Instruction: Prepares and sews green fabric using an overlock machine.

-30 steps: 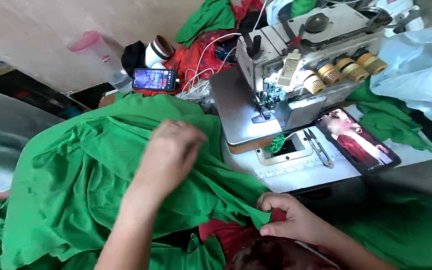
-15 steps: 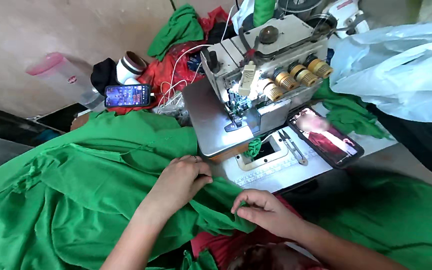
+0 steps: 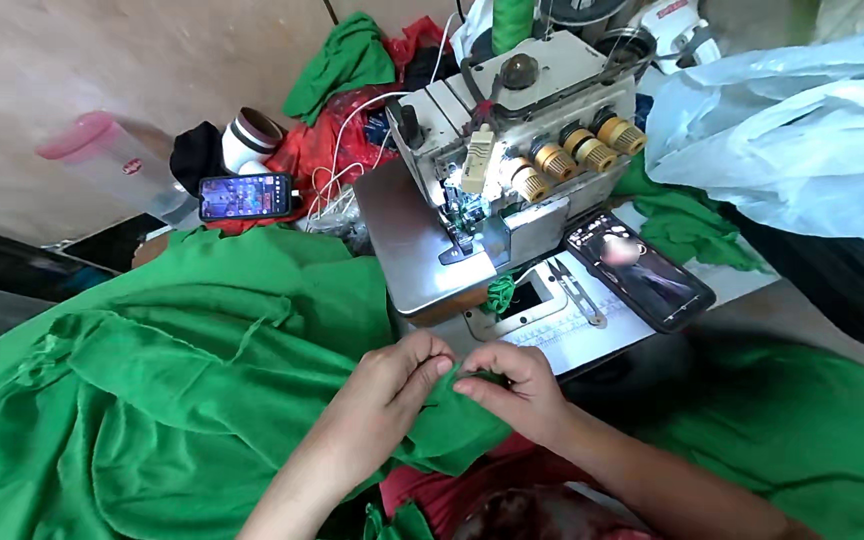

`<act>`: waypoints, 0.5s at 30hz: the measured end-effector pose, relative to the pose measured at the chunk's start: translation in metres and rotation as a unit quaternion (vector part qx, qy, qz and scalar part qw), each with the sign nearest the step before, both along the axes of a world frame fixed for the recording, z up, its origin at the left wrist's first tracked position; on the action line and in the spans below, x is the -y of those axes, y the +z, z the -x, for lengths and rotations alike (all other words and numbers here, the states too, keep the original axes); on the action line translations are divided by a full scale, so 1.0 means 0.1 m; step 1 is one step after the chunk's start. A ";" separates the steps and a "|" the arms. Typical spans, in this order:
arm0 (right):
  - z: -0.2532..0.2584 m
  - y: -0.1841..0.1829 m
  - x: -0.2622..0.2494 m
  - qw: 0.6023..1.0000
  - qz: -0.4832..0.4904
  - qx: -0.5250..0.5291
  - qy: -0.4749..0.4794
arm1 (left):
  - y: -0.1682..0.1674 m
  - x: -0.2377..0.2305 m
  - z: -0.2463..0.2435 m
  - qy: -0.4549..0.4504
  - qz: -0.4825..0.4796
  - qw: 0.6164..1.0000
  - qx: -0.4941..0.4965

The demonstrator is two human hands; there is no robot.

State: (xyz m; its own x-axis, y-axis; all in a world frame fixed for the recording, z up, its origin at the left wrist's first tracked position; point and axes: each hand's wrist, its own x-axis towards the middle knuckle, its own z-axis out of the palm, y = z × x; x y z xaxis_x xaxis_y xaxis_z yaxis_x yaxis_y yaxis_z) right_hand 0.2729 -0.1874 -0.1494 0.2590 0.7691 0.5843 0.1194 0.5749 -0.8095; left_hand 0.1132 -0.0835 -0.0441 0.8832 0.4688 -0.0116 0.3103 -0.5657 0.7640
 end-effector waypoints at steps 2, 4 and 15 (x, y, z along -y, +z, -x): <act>0.02 -0.03 -0.05 1.000 0.017 -0.019 -0.017 | -0.02 0.03 0.07 -0.004 0.045 0.999 0.016; 0.01 -0.03 -0.04 0.999 0.040 -0.009 0.001 | -0.06 0.07 0.12 0.003 0.062 0.998 0.030; -0.01 0.13 0.07 0.988 0.037 0.039 0.146 | -0.07 0.03 0.23 0.033 -0.005 0.996 0.079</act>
